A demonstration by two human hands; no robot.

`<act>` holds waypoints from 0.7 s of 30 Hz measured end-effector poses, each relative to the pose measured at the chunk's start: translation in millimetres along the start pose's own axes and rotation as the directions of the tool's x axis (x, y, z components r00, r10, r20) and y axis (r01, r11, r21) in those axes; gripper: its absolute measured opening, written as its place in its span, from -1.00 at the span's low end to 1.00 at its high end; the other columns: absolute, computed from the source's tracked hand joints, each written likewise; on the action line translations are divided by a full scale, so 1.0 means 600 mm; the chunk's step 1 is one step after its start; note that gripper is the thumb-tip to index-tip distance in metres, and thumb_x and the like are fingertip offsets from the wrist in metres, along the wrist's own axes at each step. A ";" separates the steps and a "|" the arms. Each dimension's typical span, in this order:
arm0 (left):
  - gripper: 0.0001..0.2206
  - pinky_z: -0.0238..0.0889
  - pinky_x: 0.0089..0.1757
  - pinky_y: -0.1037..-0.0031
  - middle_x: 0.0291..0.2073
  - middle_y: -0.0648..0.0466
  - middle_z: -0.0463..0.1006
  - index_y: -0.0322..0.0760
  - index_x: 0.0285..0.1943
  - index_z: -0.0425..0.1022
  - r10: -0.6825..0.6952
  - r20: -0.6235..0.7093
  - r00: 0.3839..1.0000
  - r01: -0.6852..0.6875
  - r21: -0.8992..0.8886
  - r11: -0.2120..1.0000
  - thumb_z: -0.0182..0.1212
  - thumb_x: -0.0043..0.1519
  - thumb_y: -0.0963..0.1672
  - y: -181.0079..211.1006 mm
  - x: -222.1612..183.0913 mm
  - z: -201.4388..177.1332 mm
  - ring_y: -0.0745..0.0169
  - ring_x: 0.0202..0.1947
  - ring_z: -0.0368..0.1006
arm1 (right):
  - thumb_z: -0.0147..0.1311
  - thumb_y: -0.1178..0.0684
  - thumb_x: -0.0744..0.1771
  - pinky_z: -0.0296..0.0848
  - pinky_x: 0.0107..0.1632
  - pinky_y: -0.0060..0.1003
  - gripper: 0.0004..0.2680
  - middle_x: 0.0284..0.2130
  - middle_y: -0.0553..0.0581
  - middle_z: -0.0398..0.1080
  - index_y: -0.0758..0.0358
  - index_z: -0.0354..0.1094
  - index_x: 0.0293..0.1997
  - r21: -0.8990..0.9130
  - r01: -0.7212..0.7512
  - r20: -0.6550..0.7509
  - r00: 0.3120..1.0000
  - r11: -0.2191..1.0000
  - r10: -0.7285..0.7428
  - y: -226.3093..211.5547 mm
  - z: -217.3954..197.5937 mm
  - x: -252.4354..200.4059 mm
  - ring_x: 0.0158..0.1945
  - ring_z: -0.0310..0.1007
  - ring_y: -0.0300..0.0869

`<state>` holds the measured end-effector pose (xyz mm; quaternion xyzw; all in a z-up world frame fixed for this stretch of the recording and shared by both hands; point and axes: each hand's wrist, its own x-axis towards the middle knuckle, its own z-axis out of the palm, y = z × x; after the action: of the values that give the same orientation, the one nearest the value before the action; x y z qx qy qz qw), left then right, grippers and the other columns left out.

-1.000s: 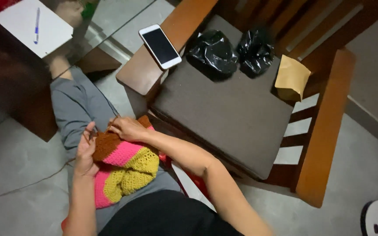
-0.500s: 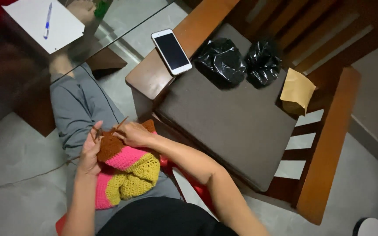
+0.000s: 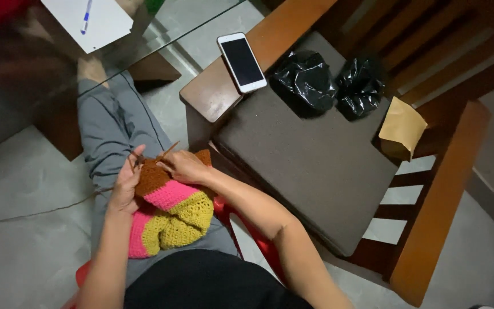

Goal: Crocheting a multi-colored fabric piece using a crochet hook and yarn while sitting in a chair and then on the floor.

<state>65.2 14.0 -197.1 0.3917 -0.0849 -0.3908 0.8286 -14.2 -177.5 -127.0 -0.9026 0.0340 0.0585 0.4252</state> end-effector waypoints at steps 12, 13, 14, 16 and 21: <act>-0.48 0.48 -0.06 0.38 -0.15 0.08 0.60 -0.26 0.50 0.24 0.055 -0.011 0.998 -0.055 0.020 0.998 0.15 0.30 -0.23 -0.008 -0.010 -0.004 0.25 -0.15 0.56 | -0.05 -0.08 0.41 0.46 -0.20 0.24 -0.74 -0.33 0.47 0.53 0.32 0.47 -0.22 0.001 0.049 -0.028 0.998 0.999 -0.049 -0.002 0.002 -0.010 -0.14 0.51 0.43; -0.44 0.46 -0.03 0.48 -0.04 0.21 0.52 -0.25 0.51 0.22 0.087 -0.031 0.996 -0.084 0.083 0.993 0.18 0.27 -0.23 -0.001 -0.014 -0.001 0.38 -0.11 0.53 | -0.05 -0.06 0.42 0.48 -0.19 0.18 -0.77 -0.33 0.43 0.54 0.27 0.46 -0.22 0.029 0.083 -0.067 0.994 0.996 -0.081 -0.005 0.001 -0.012 -0.16 0.53 0.39; -0.41 0.44 0.00 0.57 0.06 0.33 0.45 -0.24 0.52 0.21 0.121 -0.050 0.991 -0.112 0.148 0.983 0.20 0.24 -0.23 0.009 -0.018 0.000 0.50 -0.07 0.49 | -0.05 -0.04 0.42 0.50 -0.17 0.13 -0.80 -0.33 0.38 0.55 0.23 0.44 -0.23 0.057 0.121 -0.109 0.988 0.991 -0.114 -0.010 0.000 -0.013 -0.18 0.55 0.35; -0.42 0.47 -0.05 0.50 -0.08 0.23 0.51 -0.21 0.52 0.22 0.152 -0.046 0.987 -0.145 0.134 0.980 0.18 0.26 -0.26 0.042 -0.032 0.010 0.39 -0.14 0.54 | -0.04 -0.05 0.43 0.49 -0.18 0.14 -0.78 -0.34 0.41 0.54 0.27 0.44 -0.22 0.089 0.146 -0.137 0.982 0.985 -0.133 -0.026 -0.009 -0.017 -0.19 0.54 0.37; -0.42 0.35 -0.25 0.74 -0.38 0.25 0.57 -0.13 0.47 0.28 0.233 -0.065 0.970 -0.206 0.283 0.937 0.22 0.21 -0.28 0.129 -0.082 0.123 0.60 -0.37 0.48 | 0.01 -0.01 0.43 0.49 -0.24 0.01 -0.79 -0.40 0.36 0.52 0.28 0.47 -0.25 0.162 0.194 -0.191 0.968 0.968 -0.162 -0.040 0.003 -0.019 -0.22 0.54 0.32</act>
<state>43.8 36.1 -83.2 0.5091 -0.1407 -0.2606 0.8081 -22.7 -161.0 -108.5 -0.8617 -0.0050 -0.0633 0.5034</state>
